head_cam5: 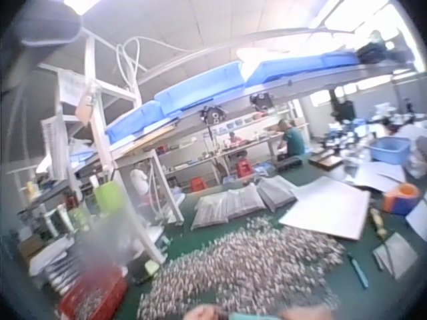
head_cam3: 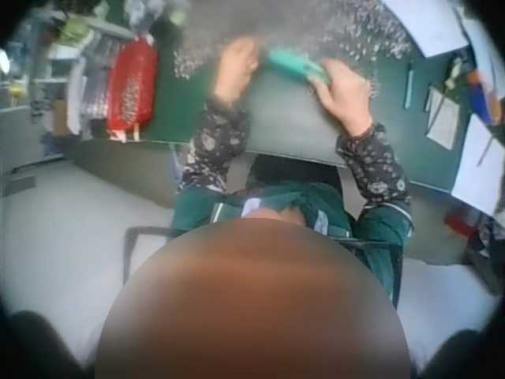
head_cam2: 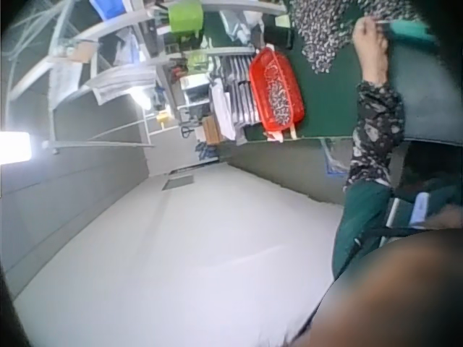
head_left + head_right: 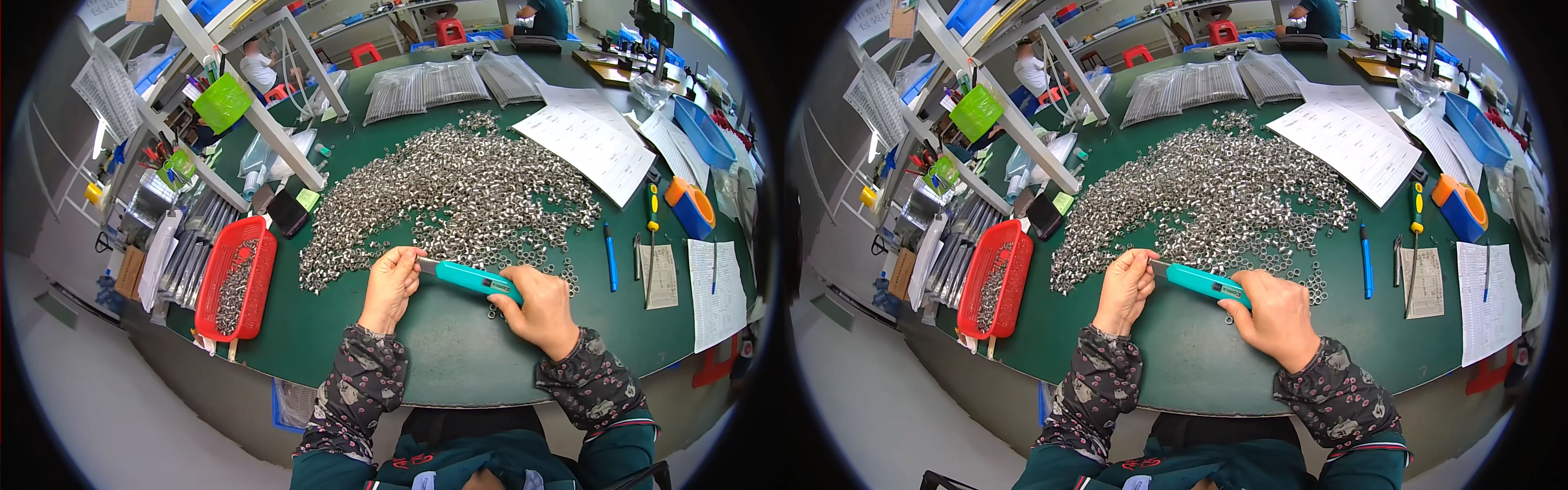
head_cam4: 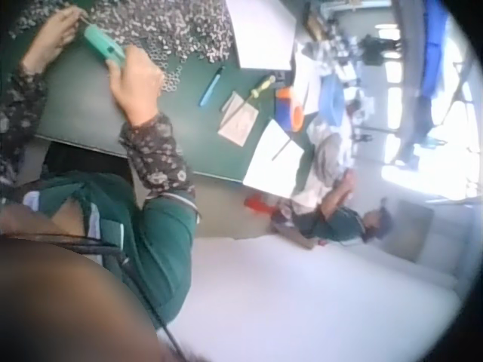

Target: The recorder is sorting and inspecting small metal hardware components at a workbench, using a utility knife to prod and move parts.

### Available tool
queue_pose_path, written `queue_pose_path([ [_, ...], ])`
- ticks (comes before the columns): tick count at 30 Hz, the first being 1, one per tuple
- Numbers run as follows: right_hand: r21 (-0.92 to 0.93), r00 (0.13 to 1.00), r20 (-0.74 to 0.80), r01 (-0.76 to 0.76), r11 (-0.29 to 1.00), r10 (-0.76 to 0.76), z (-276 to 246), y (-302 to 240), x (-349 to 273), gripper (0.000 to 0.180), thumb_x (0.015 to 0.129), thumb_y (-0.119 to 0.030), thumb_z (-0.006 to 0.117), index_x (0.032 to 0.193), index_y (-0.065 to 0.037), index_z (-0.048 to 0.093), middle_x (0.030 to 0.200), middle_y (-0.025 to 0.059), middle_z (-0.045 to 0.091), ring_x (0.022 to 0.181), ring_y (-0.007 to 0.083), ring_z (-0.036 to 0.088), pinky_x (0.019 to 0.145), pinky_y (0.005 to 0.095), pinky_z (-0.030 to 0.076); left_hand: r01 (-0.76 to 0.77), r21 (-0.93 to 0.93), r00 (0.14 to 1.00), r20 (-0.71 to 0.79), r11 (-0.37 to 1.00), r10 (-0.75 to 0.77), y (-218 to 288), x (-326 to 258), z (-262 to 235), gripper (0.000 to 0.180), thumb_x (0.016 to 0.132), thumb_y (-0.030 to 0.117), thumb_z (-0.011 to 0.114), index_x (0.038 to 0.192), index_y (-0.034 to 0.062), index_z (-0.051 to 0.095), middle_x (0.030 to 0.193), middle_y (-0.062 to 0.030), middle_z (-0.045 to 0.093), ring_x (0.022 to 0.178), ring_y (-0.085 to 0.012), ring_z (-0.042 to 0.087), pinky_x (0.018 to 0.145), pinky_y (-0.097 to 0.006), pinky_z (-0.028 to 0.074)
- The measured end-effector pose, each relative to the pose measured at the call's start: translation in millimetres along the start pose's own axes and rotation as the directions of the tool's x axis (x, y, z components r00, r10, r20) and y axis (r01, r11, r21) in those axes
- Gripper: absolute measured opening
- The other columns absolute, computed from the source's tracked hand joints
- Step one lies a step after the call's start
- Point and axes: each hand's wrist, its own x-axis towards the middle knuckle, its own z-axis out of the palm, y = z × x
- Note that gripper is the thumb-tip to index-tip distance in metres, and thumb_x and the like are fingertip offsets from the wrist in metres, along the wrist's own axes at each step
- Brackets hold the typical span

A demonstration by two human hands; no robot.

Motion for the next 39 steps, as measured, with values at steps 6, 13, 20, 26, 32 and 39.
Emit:
queue_pose_path([
  [6,0.145,0.989,-0.005,-0.148,0.978,0.150,-2.9,7.5,3.5,0.022,0.070,-0.021,0.066,0.081,-0.004,0.058,0.066,0.0121,0.057,0.056,0.0277,0.056,0.050,0.0343,0.043,0.016,-0.094,1.000,-0.011,0.995,-0.018,-0.6,1.3,-2.7,0.017,0.087,0.016,0.049,0.090,0.0004,0.055,0.071,-0.0011,0.048,0.049,-0.0019,0.034,0.039,-0.015,0.025],
  [13,0.156,0.945,0.219,-0.279,0.947,0.243,-0.9,8.5,1.8,0.024,0.070,-0.026,0.064,0.082,-0.006,0.060,0.065,0.0120,0.059,0.058,0.0280,0.058,0.053,0.0357,0.044,0.013,-0.086,1.000,0.001,0.996,-0.013,0.5,-0.5,0.9,0.017,0.088,0.016,0.048,0.092,0.0007,0.055,0.072,-0.0006,0.047,0.049,-0.0022,0.034,0.038,-0.015,0.025],
  [20,0.239,0.908,0.265,-0.389,0.890,0.326,-7.1,6.0,5.8,0.025,0.070,-0.026,0.065,0.083,-0.005,0.060,0.063,0.0116,0.059,0.057,0.0253,0.059,0.053,0.0341,0.045,0.081,-0.228,0.995,0.076,0.970,-0.065,0.4,0.4,-0.2,0.017,0.089,0.016,0.046,0.093,0.0015,0.054,0.072,-0.0004,0.047,0.050,-0.0028,0.035,0.038,-0.015,0.025],
  [26,0.184,0.894,0.286,-0.405,0.896,0.345,-5.4,6.9,5.1,0.025,0.070,-0.027,0.064,0.082,-0.005,0.060,0.060,0.0100,0.059,0.055,0.0227,0.059,0.053,0.0331,0.044,0.067,-0.195,0.996,0.065,0.978,-0.055,2.4,-0.3,1.7,0.014,0.087,0.014,0.049,0.092,0.0024,0.054,0.072,0.0000,0.047,0.050,-0.0028,0.035,0.038,-0.015,0.025],
  [32,0.193,0.863,0.349,-0.447,0.874,0.365,-4.1,8.7,4.9,0.026,0.070,-0.028,0.065,0.082,-0.005,0.060,0.059,0.0097,0.059,0.055,0.0231,0.058,0.052,0.0331,0.044,0.034,-0.172,0.995,0.098,0.984,-0.018,-0.6,0.7,0.6,0.012,0.086,0.014,0.051,0.091,0.0032,0.055,0.071,0.0005,0.047,0.050,-0.0026,0.035,0.038,-0.015,0.025],
  [39,0.164,0.991,-0.022,-0.127,0.978,0.133,3.7,5.6,0.3,0.021,0.071,-0.021,0.065,0.082,-0.005,0.058,0.068,0.0122,0.057,0.056,0.0278,0.056,0.051,0.0334,0.043,0.065,-0.277,0.996,0.078,0.959,-0.045,-3.7,1.2,-3.6,0.012,0.087,0.014,0.050,0.090,0.0028,0.054,0.072,-0.0004,0.047,0.050,-0.0032,0.034,0.038,-0.015,0.025],
])
